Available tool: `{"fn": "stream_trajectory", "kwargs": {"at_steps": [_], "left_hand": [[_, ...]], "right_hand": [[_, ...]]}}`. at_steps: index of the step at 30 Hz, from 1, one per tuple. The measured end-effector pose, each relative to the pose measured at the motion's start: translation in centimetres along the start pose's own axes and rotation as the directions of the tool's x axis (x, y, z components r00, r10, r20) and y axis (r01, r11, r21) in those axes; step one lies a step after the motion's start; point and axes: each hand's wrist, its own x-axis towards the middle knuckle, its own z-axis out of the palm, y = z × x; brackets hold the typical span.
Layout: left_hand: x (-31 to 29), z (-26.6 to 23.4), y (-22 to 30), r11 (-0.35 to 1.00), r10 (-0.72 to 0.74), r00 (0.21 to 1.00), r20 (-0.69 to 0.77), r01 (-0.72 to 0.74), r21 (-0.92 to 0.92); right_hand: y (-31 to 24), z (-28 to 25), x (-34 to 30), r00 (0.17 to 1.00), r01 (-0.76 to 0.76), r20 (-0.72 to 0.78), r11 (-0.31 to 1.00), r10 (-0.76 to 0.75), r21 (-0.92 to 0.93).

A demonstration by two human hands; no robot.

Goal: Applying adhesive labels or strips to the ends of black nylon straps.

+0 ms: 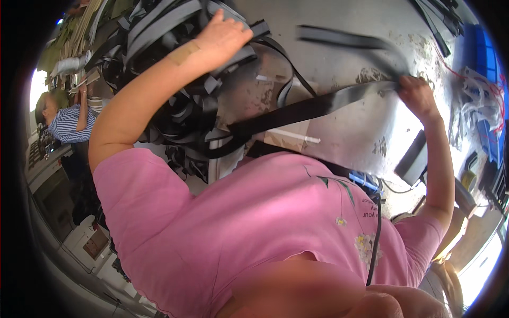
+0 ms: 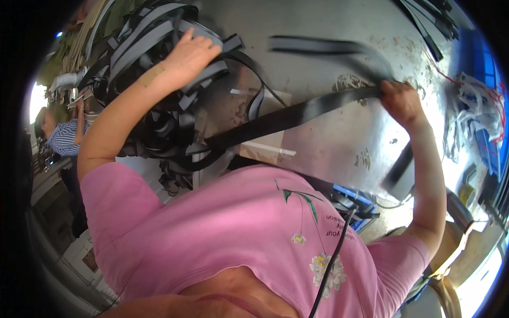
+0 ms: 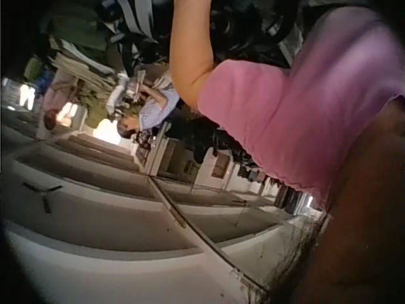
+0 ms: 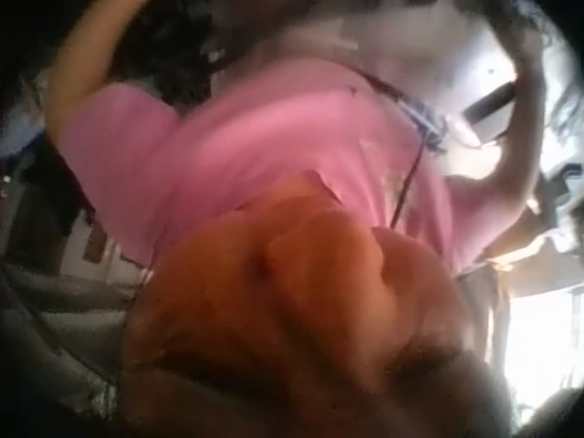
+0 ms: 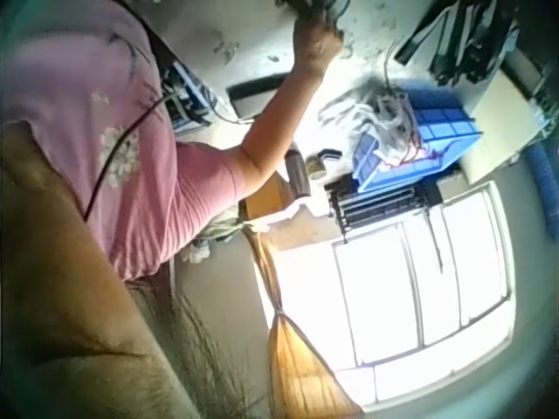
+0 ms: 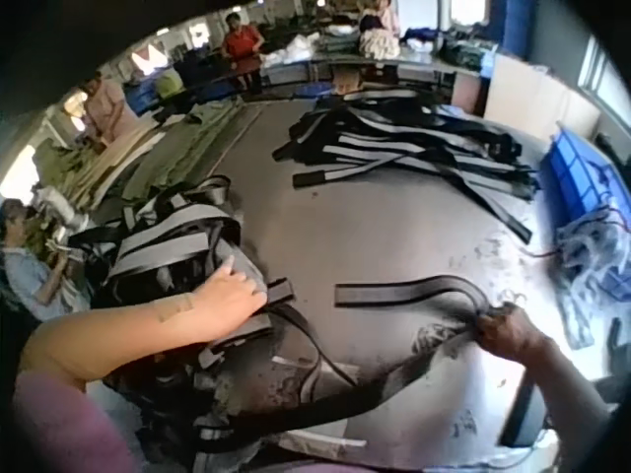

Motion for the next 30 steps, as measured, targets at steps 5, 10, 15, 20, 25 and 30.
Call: {"fn": "stream_trajectory", "kwargs": {"at_steps": [5,10,15,20,25,30], "left_hand": [[0.0,-0.3,0.0,0.998,0.012,0.990,-0.141,-0.003,0.067],[-0.1,-5.2,7.2,0.959,0.153,0.782,-0.604,-0.265,-0.101],[-1.1,-2.1,15.5,0.799,0.321,0.797,-0.512,-0.518,-0.305],[1.1,-0.7,15.0,0.880,0.248,0.829,-0.500,-0.409,-0.241],[4.8,-0.6,9.1,0.974,-0.077,0.876,-0.477,-0.037,-0.225],[1.4,-3.1,10.5,0.985,-0.125,0.447,-0.886,-0.051,-0.165]], "right_hand": [[-1.7,-1.6,-4.9,0.824,-0.469,0.258,0.863,0.505,-0.190],[-9.2,-1.5,-5.1,0.976,-0.209,0.023,0.962,0.217,-0.176],[-18.6,-0.5,-5.9,0.989,0.070,0.144,0.956,-0.030,-0.284],[-23.1,1.1,-5.8,0.977,0.007,0.215,1.000,-0.005,-0.008],[-21.3,3.1,-5.3,0.998,-0.027,0.058,1.000,0.027,-0.003],[-16.2,2.9,-5.0,0.990,-0.114,-0.111,0.937,0.081,-0.330]]}}
